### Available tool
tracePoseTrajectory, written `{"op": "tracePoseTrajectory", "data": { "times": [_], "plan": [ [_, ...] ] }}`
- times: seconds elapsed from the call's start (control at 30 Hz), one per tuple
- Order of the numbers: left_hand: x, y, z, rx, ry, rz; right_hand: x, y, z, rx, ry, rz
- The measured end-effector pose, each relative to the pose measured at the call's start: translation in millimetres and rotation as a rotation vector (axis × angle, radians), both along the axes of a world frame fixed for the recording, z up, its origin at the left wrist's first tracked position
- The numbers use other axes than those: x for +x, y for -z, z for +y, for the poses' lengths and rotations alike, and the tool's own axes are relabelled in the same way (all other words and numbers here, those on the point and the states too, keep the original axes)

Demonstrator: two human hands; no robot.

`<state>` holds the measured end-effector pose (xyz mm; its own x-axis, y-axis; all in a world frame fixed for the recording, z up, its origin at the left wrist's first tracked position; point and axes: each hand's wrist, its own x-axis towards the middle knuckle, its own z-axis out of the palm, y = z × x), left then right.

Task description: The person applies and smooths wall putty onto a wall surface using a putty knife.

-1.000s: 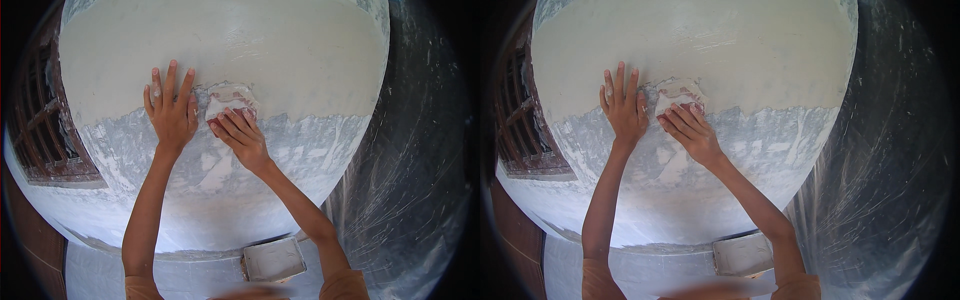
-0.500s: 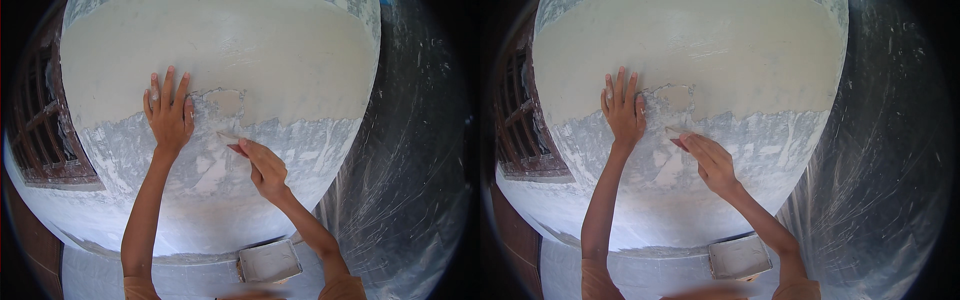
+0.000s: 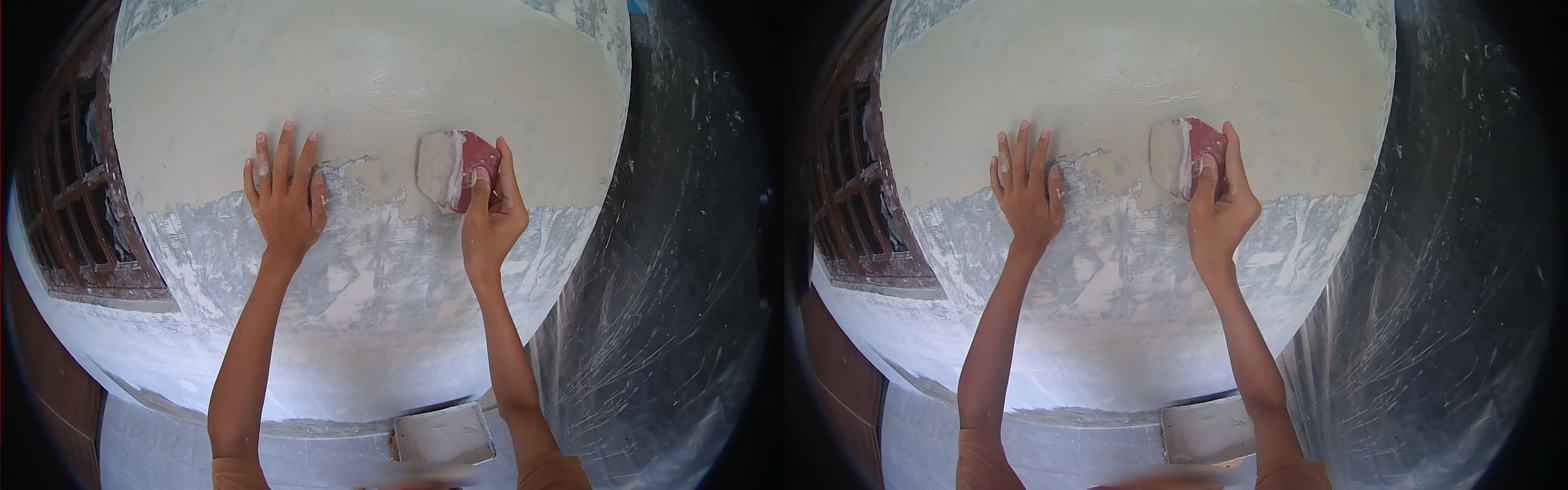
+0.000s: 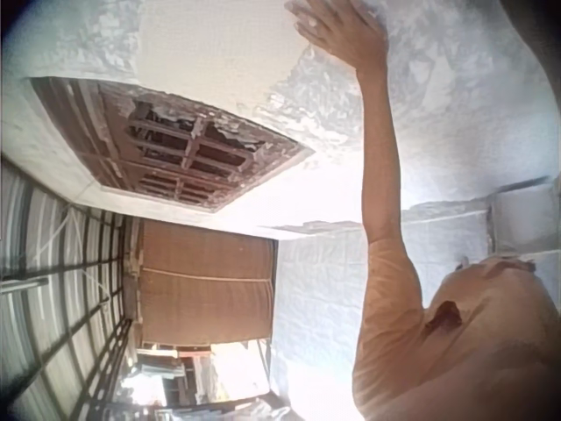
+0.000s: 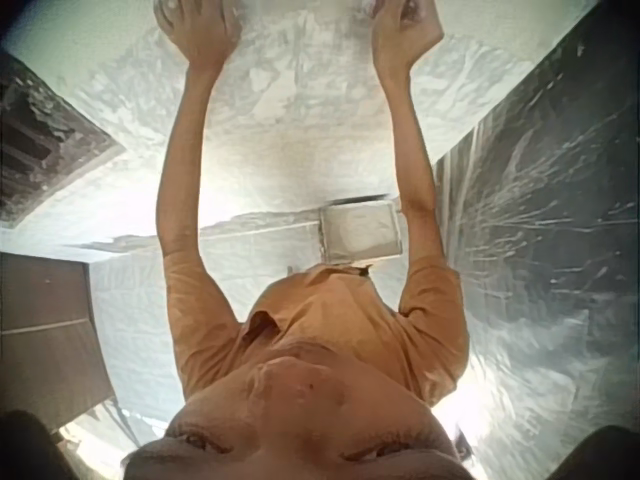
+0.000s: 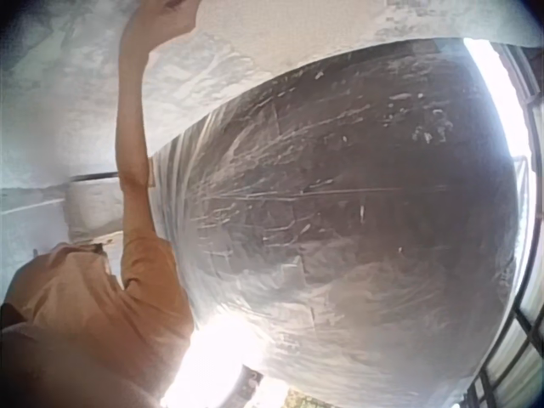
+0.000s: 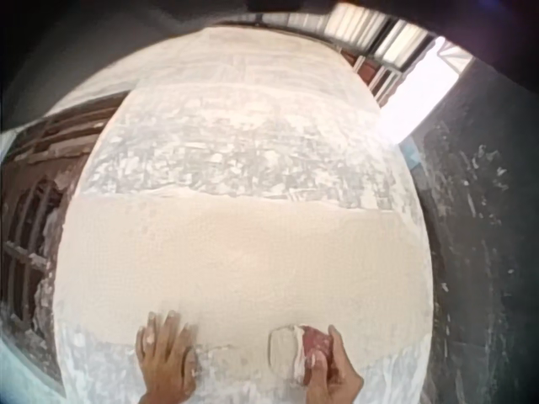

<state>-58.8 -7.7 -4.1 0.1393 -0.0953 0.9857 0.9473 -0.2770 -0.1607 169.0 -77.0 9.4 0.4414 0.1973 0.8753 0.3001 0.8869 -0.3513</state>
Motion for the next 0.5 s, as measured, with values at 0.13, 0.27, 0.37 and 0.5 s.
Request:
{"op": "tracePoseTrajectory", "data": {
  "times": [0.13,0.27,0.37,0.5],
  "plan": [
    [1,-1,-1,0.003,-0.003,-0.009,-32,3,16,0.006,-0.042,-0.23],
    [-4,0,-2,0.016,-0.004,-0.032,-19,-5,11,-0.031,0.02,-0.038],
    [0,-1,0,0.022,0.007,-0.022,-17,-4,13,0.068,-0.007,-0.032],
    [-5,-1,1,0.018,0.004,-0.044,-37,8,15,-0.05,0.014,-0.249]
  ]
}}
